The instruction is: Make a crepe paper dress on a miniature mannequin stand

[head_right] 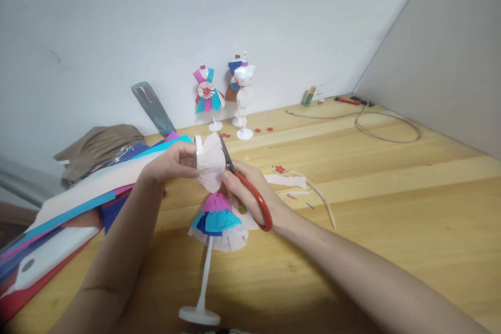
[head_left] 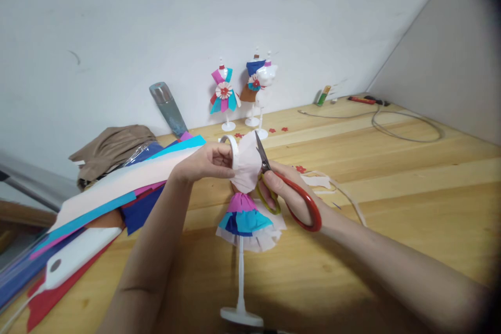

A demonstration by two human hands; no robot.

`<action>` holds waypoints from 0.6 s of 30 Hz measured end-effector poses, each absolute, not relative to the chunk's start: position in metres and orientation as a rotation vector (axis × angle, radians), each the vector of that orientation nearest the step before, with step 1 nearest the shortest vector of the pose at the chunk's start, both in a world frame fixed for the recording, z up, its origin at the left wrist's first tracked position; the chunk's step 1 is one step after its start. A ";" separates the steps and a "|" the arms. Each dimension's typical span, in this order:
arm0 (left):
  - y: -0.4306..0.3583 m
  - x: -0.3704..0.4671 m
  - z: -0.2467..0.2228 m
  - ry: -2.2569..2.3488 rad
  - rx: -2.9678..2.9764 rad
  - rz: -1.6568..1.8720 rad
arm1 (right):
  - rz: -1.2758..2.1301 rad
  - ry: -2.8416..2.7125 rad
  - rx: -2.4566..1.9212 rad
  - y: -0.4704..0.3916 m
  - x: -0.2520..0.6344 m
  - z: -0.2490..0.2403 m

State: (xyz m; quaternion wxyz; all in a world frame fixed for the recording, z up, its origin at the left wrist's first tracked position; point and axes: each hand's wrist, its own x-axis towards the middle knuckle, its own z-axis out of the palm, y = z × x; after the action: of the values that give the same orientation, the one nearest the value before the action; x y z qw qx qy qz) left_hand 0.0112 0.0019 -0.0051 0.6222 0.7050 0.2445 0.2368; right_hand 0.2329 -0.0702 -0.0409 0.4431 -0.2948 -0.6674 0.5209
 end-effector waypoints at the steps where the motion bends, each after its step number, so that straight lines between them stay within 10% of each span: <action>1: 0.002 0.011 -0.005 0.556 1.617 0.545 | 1.291 -1.660 -0.730 -0.070 0.233 -0.041; 18: 0.002 0.010 -0.006 0.594 1.613 0.520 | 1.323 -1.599 -0.784 -0.075 0.231 -0.032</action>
State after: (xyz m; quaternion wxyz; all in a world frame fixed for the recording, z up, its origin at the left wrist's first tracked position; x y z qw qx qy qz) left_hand 0.0098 0.0024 -0.0064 0.6233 0.7023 0.2589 0.2264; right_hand 0.2312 -0.0747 -0.0316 0.4452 -0.3165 -0.6452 0.5341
